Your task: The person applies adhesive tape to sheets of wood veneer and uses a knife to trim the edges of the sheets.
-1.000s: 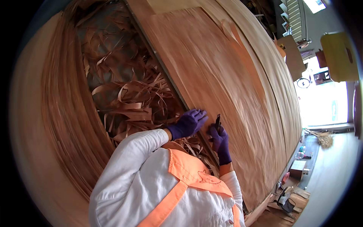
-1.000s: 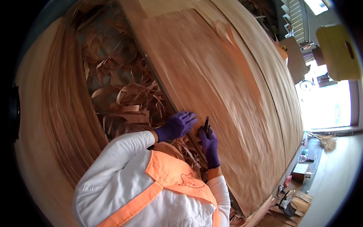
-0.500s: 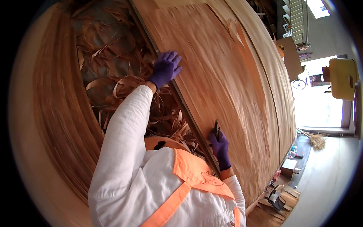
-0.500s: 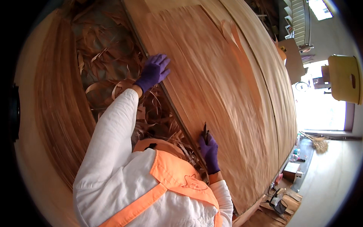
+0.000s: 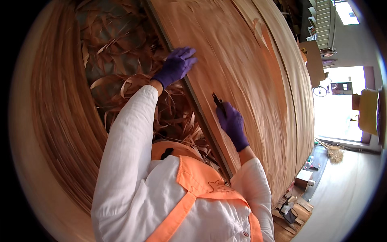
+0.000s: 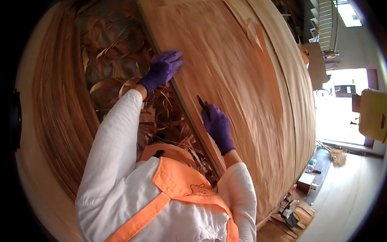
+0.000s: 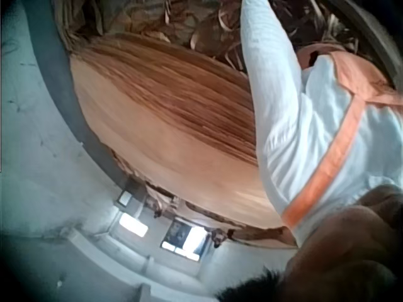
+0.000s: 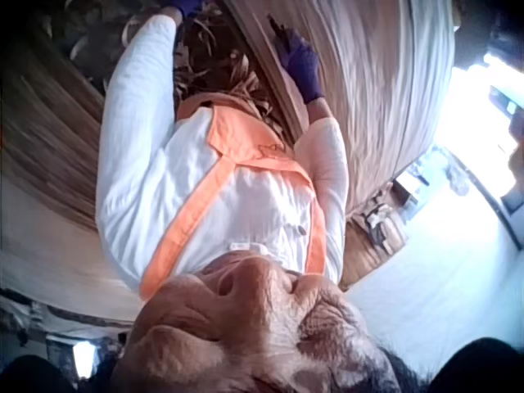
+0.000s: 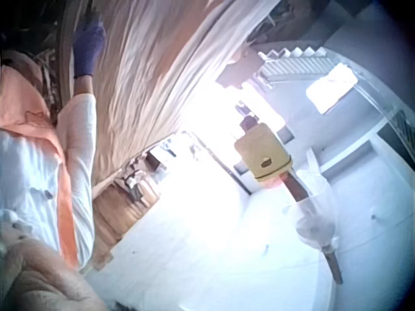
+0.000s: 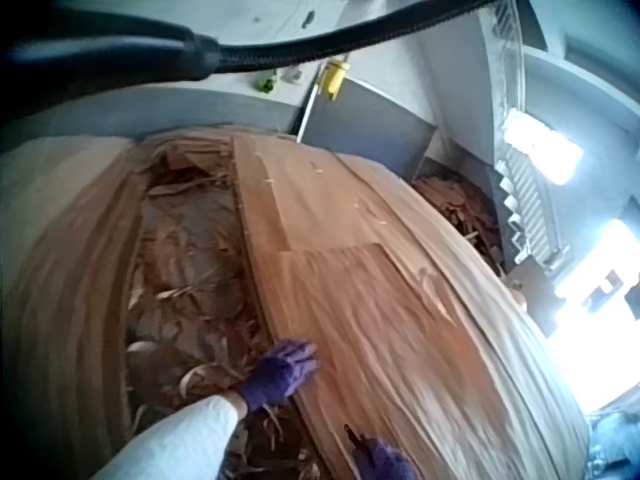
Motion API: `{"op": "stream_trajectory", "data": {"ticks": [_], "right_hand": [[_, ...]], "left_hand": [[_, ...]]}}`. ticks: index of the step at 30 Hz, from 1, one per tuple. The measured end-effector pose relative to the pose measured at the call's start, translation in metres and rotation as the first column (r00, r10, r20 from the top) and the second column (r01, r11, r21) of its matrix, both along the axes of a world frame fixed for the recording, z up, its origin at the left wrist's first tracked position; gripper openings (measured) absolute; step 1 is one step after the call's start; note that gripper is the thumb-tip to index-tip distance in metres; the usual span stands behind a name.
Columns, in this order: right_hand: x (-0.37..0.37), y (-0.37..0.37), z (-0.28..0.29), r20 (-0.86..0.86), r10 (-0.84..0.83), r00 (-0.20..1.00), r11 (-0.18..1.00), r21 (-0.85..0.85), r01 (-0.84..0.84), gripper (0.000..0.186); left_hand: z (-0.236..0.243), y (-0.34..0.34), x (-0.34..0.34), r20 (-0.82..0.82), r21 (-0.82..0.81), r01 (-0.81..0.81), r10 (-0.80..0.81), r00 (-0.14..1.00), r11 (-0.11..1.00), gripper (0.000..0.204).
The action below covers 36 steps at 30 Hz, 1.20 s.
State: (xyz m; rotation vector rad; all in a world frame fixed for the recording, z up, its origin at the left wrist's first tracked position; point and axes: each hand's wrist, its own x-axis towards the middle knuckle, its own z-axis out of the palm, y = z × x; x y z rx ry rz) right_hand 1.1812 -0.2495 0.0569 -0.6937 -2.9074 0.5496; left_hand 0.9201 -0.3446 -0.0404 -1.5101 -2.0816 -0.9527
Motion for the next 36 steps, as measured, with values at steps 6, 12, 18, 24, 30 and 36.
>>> {"op": "stream_trajectory", "data": {"ticks": [6, 12, 18, 24, 30, 36], "right_hand": [[-0.072, 0.004, -0.007, 0.166, 0.179, 0.97, 0.952, 0.219, -0.213, 0.016], [-0.113, 0.011, -0.012, 0.323, 0.311, 0.894, 0.834, 0.359, -0.42, 0.012], [-0.13, 0.018, -0.02, 0.371, 0.397, 0.839, 0.738, 0.414, -0.533, 0.011], [-0.132, 0.022, -0.021, 0.35, 0.419, 0.838, 0.74, 0.404, -0.538, 0.012], [-0.13, 0.016, -0.015, 0.414, 0.365, 0.834, 0.785, 0.344, -0.515, 0.012], [-0.1, 0.025, -0.017, 0.345, 0.295, 0.891, 0.863, 0.303, -0.404, 0.007]], "left_hand": [[-0.023, 0.004, -0.015, 0.092, -0.018, 0.059, -0.058, 0.994, 0.998, 0.023], [-0.026, 0.003, -0.014, 0.204, 0.019, 0.086, -0.088, 0.975, 0.996, 0.024], [-0.03, 0.005, -0.015, 0.19, -0.002, 0.08, -0.078, 0.979, 0.997, 0.028], [-0.029, 0.007, -0.014, 0.164, -0.014, 0.091, -0.087, 0.983, 0.996, 0.028], [-0.045, 0.011, -0.017, 0.606, 0.235, 0.218, -0.318, 0.729, 0.947, 0.028], [-0.032, 0.009, -0.015, 0.369, 0.113, 0.171, -0.201, 0.907, 0.979, 0.03]]}}
